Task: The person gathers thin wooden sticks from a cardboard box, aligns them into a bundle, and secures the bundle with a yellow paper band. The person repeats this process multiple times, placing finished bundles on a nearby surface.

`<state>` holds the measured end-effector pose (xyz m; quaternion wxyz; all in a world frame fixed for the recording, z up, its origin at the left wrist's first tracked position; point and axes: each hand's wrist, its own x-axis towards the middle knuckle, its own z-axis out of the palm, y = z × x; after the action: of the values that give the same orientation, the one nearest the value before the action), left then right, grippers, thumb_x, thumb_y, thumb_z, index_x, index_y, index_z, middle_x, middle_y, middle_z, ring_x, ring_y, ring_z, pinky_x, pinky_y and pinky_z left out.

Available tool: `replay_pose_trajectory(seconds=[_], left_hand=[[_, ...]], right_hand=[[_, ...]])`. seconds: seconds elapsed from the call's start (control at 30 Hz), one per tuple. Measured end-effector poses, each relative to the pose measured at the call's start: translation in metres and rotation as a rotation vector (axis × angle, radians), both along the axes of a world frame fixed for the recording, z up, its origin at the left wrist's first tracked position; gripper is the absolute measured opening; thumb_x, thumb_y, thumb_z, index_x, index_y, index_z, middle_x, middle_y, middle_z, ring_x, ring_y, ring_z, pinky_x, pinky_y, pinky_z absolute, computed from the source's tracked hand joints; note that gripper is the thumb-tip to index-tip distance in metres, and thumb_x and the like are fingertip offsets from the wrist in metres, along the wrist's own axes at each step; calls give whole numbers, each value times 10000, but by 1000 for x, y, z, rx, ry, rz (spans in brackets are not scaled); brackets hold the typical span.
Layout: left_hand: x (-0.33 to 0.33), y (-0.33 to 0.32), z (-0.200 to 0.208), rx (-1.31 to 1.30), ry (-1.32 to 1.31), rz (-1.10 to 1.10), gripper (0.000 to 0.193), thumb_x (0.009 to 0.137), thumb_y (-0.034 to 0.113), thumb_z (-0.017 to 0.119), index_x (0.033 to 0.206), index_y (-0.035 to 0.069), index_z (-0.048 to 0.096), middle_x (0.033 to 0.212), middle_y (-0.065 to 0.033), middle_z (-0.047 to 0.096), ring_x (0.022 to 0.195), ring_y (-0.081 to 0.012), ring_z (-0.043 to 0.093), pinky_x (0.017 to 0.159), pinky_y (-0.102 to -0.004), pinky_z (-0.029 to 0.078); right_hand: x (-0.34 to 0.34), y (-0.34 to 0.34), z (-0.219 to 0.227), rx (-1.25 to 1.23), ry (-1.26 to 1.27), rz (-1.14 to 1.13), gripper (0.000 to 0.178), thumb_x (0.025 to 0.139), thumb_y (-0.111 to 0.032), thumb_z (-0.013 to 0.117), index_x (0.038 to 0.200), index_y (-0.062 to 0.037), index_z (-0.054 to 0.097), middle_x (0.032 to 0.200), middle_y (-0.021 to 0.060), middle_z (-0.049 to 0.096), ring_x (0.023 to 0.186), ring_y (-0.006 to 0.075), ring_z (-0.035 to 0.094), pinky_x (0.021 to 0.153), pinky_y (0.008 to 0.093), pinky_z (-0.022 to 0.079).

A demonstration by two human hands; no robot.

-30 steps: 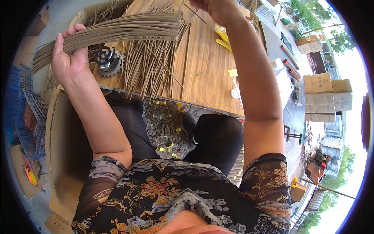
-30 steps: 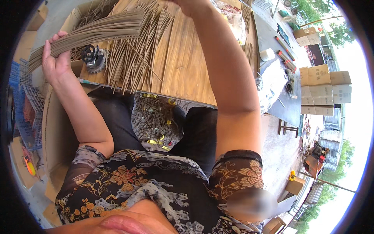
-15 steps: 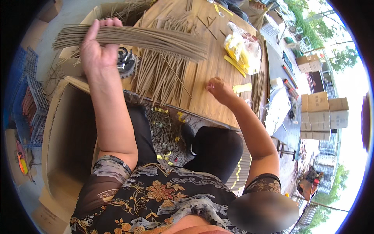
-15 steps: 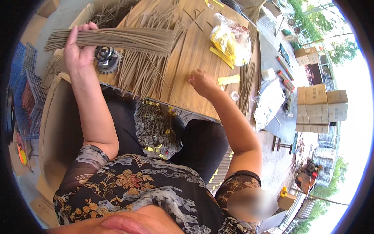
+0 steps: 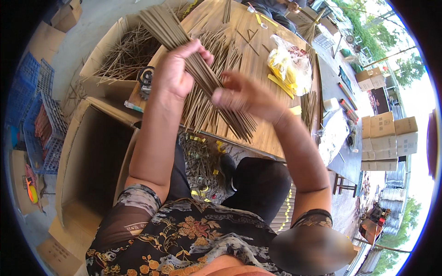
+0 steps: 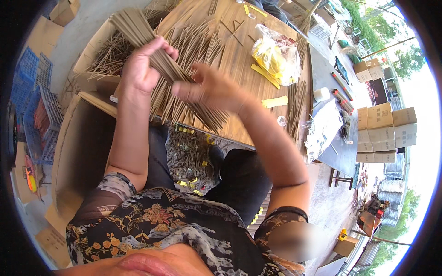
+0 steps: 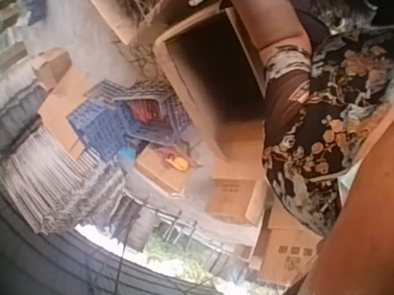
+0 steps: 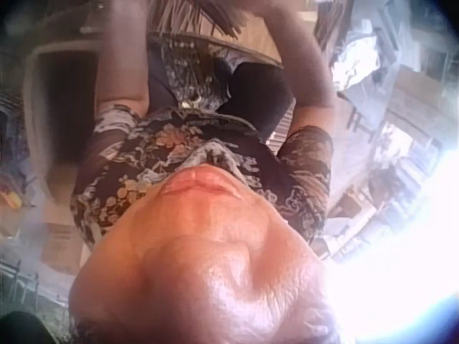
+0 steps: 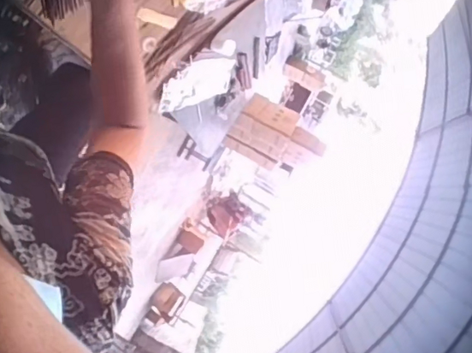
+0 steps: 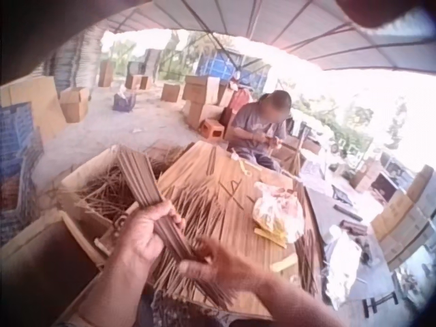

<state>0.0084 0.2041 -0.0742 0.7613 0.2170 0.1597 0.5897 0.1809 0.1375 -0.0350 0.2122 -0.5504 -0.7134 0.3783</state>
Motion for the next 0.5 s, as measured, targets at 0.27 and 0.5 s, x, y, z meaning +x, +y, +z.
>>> replay_pose_trajectory(seconds=[0.27,0.5], left_hand=[[33,-23,-3,32,19,-357,234,789,171,614,931,-1,540,836,-118,593,829,-235,586,791,-396,494],[66,-30,-24,12,-54,-474,233,796,99,588,1006,36,508,780,-76,574,700,-186,579,695,-361,512]], right_hand=[[10,-55,-37,-549,823,4,175,820,-111,556,944,-17,475,697,39,526,567,108,529,512,234,450],[16,-71,-60,-721,1262,-35,231,793,-98,598,964,-11,469,712,41,525,584,134,526,544,252,464]])
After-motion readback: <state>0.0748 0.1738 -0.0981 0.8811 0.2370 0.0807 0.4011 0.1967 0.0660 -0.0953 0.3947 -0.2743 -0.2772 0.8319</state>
